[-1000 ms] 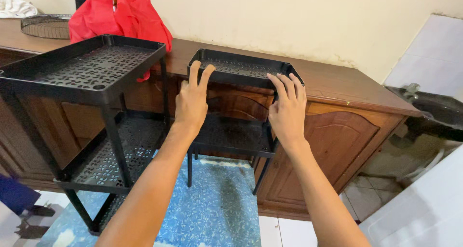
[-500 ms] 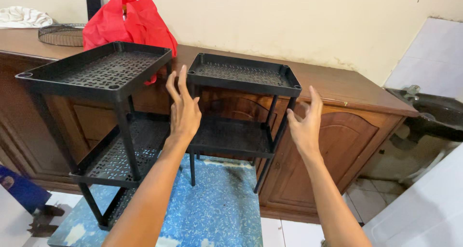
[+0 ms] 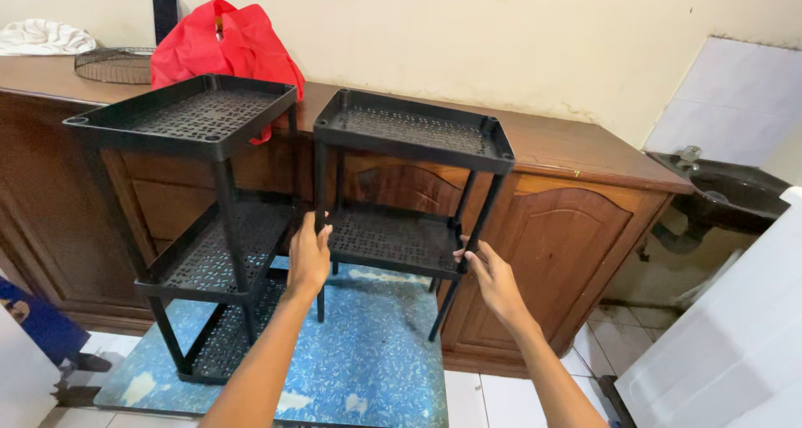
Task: The person assembles a black plastic three-tier shelving unit by inserting vertical poles into the corner holes of each shelf tray. They repeatedly lift, rotate, and align the trays and poles to fit them together, then place the assembled unit on a small table.
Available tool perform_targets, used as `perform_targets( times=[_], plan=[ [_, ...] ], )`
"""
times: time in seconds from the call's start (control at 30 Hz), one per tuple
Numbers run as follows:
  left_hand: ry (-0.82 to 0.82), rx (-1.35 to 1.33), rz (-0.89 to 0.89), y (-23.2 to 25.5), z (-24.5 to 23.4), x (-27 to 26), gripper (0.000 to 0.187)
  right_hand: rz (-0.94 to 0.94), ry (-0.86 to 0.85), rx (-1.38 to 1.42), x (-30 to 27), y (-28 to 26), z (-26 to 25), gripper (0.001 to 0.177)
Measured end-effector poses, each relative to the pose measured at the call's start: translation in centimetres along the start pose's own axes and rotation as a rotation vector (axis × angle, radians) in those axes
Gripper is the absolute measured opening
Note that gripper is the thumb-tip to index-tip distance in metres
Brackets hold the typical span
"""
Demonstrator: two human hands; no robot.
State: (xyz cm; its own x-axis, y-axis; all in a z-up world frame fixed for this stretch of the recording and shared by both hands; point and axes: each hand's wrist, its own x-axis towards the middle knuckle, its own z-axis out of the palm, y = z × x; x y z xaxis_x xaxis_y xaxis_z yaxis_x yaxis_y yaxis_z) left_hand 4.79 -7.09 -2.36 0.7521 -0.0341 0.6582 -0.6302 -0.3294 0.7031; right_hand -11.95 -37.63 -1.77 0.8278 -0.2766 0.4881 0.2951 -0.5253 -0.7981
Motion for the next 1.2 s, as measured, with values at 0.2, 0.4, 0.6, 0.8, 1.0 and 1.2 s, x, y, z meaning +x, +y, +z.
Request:
perform_targets(
  times=[0.2,0.4,0.6,0.8,1.0,1.2],
  plan=[
    [-0.126,-0.076,-0.130,3.2,-2.6,2.5,0.023,0.002,-0.042,0.309,1.4,-3.4,-1.8,0.047],
    [-0.243,-0.172,-0.201,4.4,-4.7,3.3,0.037,-0.040,-0.066,0.213,1.7,-4.8,-3.0,0.057],
    [-0.516,-0.209,-0.307,5.0,-7.7,2.2,0.025,0.021,-0.095,0.394,0.1,-3.9,-3.8,0.039],
    [-0.617,-0.623,-0.490,2.6,-9.3,1.9,0.049,0.071,-0.172,0.365,-0.6,-0.2,-5.3,0.048],
    [-0.526,-0.571,-0.085,-1.2,-7.2,1.6,0.039,0.116,-0.166,0.262,-0.1,6.4,-4.8,0.028],
    [-0.364,-0.226,-0.099,-3.4,-5.9,0.6,0.030,0.015,-0.190,0.215,0.2,9.0,-2.5,0.027]
  ],
)
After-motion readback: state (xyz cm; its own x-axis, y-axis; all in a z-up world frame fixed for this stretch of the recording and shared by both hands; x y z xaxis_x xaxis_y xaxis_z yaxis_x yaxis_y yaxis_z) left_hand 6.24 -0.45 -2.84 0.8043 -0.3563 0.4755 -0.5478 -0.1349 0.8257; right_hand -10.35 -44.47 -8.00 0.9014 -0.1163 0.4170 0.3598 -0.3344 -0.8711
